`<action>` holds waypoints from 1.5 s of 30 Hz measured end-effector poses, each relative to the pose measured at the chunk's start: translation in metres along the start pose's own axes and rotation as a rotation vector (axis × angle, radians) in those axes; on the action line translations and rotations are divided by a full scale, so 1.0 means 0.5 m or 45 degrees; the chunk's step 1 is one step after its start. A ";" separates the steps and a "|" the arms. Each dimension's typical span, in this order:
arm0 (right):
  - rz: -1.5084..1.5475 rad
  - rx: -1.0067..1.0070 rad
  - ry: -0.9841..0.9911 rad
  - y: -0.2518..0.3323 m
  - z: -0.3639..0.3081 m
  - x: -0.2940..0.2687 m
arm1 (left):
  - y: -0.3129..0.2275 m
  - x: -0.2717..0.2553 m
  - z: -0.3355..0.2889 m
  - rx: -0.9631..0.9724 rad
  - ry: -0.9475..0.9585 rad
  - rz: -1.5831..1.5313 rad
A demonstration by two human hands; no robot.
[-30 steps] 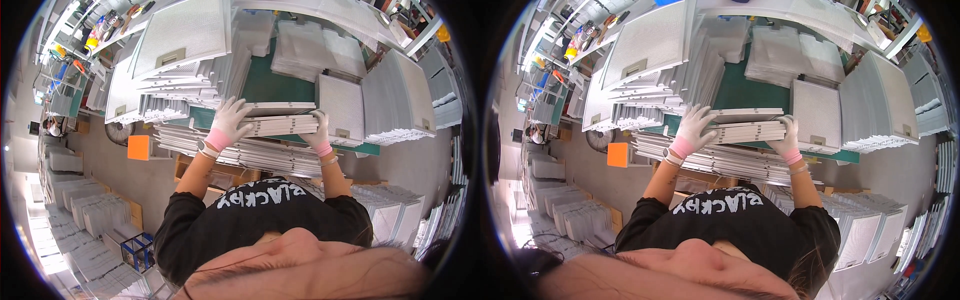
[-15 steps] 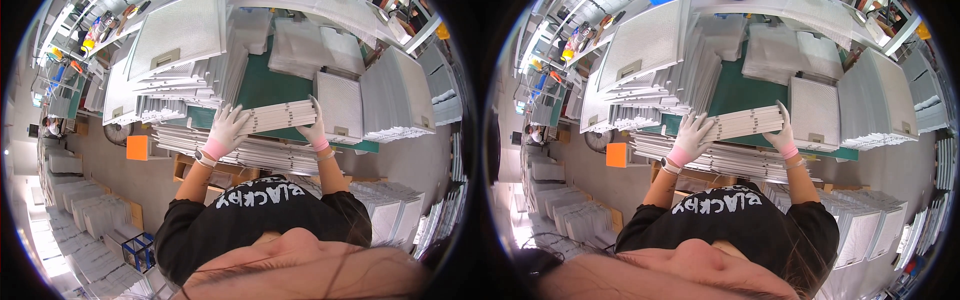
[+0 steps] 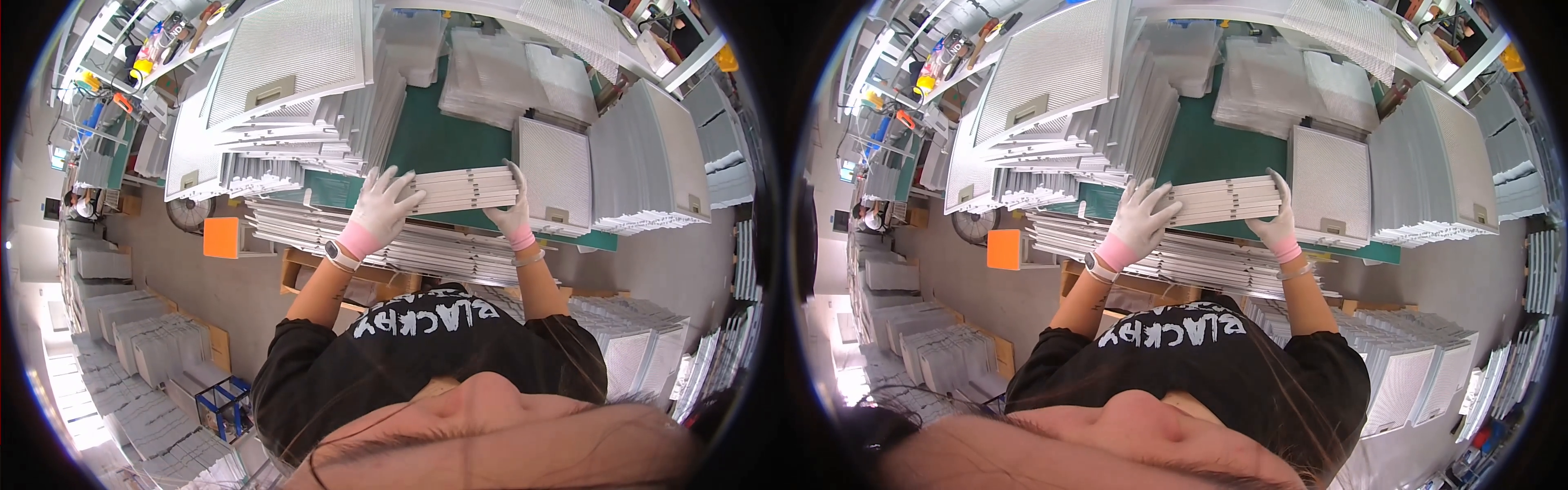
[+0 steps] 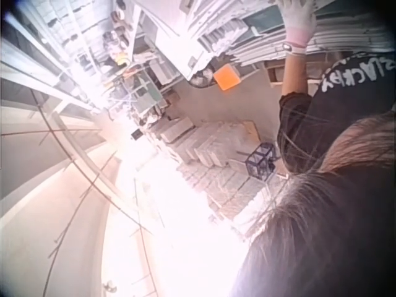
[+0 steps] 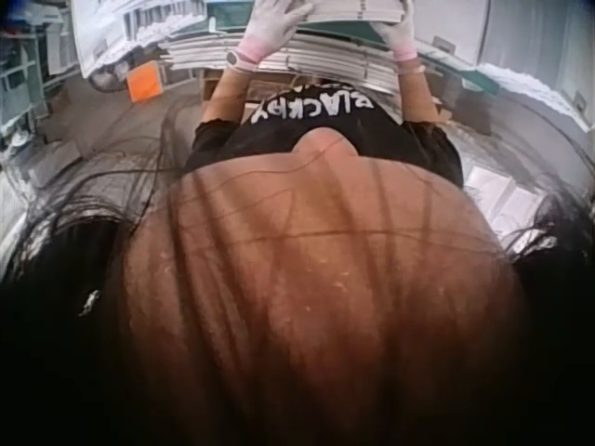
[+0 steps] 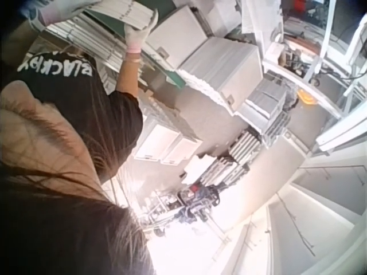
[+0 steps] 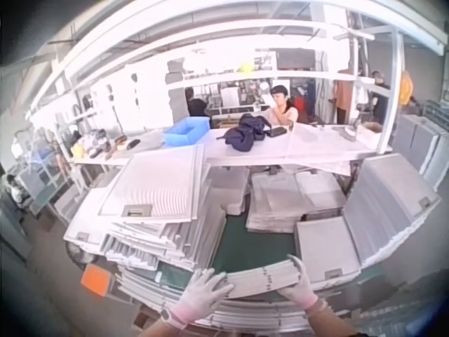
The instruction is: Manually organizing and stacking square filter panels on a workbench.
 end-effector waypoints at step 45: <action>-1.058 0.223 0.665 0.495 0.742 0.216 | 0.156 0.096 -0.015 -0.067 -0.147 -0.686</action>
Point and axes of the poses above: each hand's wrist, its own z-axis towards the middle knuckle, its own x-axis out of the palm, y = z × x, the point moved 1 cm from there along z, towards the middle knuckle, and after that the axes turned 11 degrees about y, right-handed, at the moved point
